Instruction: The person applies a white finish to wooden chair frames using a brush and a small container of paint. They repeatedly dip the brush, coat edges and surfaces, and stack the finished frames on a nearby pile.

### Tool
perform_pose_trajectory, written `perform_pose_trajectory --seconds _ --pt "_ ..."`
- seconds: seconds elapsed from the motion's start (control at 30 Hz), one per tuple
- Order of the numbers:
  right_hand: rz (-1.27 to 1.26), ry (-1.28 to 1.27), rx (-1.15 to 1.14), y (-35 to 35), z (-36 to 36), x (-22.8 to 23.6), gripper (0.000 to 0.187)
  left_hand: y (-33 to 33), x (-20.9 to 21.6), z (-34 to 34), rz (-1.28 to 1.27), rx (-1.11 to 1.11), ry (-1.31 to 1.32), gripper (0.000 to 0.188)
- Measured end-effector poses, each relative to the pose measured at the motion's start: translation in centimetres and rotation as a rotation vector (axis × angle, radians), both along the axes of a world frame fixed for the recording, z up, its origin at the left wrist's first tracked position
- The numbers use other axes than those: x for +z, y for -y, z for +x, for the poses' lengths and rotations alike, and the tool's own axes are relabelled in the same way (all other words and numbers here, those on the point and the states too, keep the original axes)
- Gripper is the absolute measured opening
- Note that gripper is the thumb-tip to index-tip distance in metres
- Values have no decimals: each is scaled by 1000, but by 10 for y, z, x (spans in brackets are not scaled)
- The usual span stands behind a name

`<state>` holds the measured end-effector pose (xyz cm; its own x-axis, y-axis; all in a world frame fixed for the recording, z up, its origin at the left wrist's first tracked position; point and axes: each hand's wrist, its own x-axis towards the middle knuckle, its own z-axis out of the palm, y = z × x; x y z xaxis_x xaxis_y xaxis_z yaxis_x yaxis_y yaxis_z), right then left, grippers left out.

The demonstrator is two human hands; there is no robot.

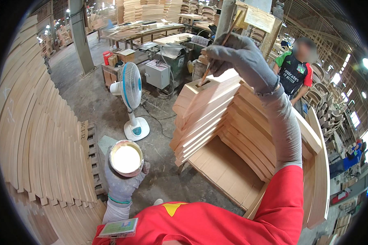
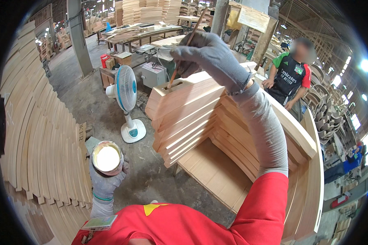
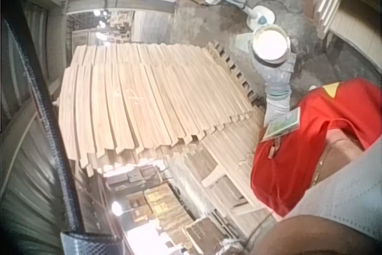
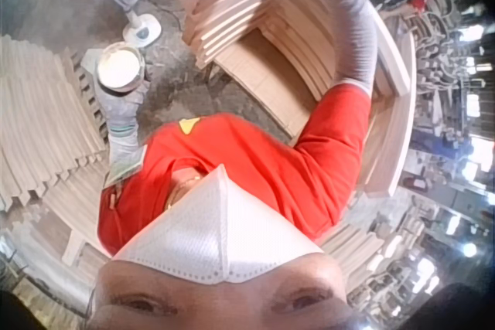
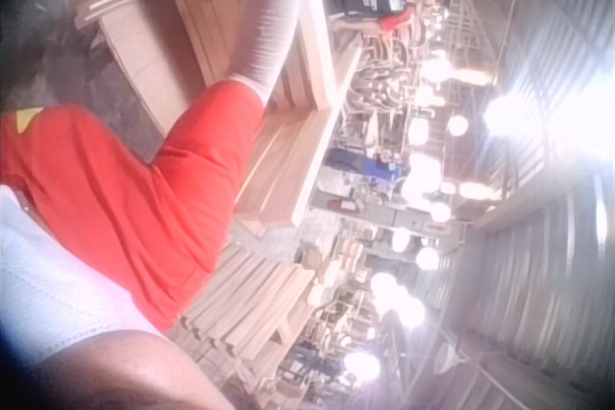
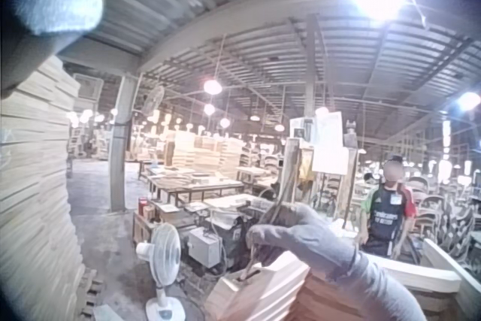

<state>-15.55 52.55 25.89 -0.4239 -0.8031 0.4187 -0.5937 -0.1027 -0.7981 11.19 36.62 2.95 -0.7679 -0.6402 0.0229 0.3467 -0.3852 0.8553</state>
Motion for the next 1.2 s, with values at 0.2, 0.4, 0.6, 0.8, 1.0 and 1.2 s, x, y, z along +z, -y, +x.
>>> perform_pose_trajectory --seconds 0.2,0.4,0.6,0.8,1.0,1.2 --pt "9 -94 0 -9 -13 7 29 11 -12 7 91 -101 -59 52" --pt "-30 -161 158 2 -18 9 32 11 -15 5 138 -117 -69 51" --pt "60 -116 52 -6 -15 14 32 0 3 -1 500 -99 -204 40" --pt "35 -70 106 -9 -19 17 30 5 -5 1 394 -209 -197 52" --pt "62 -93 73 1 -13 18 34 -3 5 0 386 -193 -154 52" --pt "29 124 127 -16 -34 16 31 -3 9 -1 498 -288 -193 53"
